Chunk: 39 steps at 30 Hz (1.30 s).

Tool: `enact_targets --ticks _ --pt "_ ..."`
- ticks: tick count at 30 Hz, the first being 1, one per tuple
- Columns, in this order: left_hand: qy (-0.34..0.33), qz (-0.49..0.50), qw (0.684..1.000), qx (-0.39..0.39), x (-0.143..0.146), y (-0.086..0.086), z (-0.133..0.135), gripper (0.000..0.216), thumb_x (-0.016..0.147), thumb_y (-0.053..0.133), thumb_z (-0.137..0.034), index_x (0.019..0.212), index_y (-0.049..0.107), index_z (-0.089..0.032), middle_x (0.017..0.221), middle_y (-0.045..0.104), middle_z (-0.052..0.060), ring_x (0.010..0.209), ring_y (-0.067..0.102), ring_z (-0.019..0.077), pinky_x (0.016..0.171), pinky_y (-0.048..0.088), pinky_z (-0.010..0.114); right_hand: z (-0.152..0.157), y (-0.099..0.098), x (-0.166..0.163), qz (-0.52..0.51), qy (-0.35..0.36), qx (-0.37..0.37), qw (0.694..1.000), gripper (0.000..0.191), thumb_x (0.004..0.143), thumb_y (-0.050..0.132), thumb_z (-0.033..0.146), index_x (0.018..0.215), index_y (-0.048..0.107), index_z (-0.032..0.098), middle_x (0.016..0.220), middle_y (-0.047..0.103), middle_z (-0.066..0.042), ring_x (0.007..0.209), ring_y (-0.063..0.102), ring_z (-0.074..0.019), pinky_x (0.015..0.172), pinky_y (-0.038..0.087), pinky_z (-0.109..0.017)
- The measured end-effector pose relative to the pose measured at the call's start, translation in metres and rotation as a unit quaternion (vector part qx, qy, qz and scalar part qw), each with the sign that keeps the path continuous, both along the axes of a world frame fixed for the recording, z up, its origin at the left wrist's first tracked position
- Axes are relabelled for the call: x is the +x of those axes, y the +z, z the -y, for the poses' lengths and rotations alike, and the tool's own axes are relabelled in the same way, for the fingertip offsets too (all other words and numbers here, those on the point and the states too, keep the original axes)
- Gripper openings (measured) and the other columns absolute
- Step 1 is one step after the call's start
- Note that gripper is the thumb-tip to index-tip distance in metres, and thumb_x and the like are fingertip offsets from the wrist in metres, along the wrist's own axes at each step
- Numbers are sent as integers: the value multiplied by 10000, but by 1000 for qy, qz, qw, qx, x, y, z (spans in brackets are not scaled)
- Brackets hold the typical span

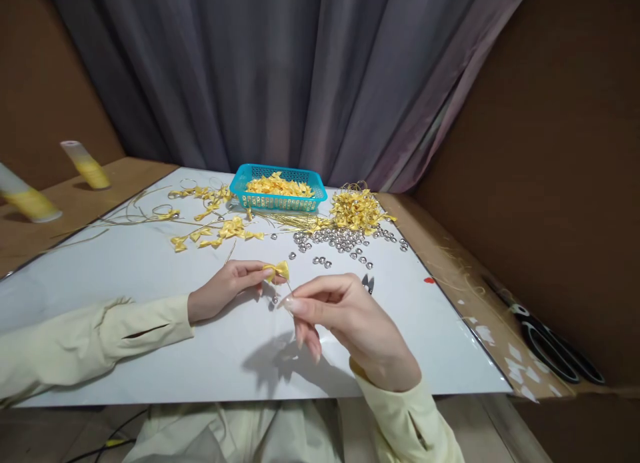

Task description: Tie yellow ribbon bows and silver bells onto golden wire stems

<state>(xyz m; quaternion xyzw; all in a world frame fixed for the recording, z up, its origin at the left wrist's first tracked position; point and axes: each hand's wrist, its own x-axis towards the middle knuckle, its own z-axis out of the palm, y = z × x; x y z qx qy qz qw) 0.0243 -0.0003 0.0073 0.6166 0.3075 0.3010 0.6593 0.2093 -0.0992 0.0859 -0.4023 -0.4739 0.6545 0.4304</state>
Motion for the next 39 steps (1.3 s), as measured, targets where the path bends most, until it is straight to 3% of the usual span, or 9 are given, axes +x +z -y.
enact_targets --ticks 7,13,39 --pt "-34 42 998 -36 -2 -2 0 256 833 586 -353 770 677 -123 805 673 60 685 506 117 670 373 253 -15 -24 -11 161 -124 16 979 247 685 713 328 811 684 118 601 662 -20 425 531 -72 464 449 -200" --pt "-41 37 997 -52 -1 -2 2 275 838 575 -354 691 606 -124 692 617 33 647 475 116 651 345 254 -22 -35 -16 324 -95 26 941 222 781 593 291 669 667 115 611 675 -55 383 486 -63 398 379 -181" --pt "-64 31 997 -44 -3 -2 2 263 852 562 -317 677 615 -126 668 614 25 643 490 108 667 355 245 -32 -36 -20 283 -70 6 956 174 747 562 219 619 616 116 487 610 -21 330 428 -53 342 344 -169"
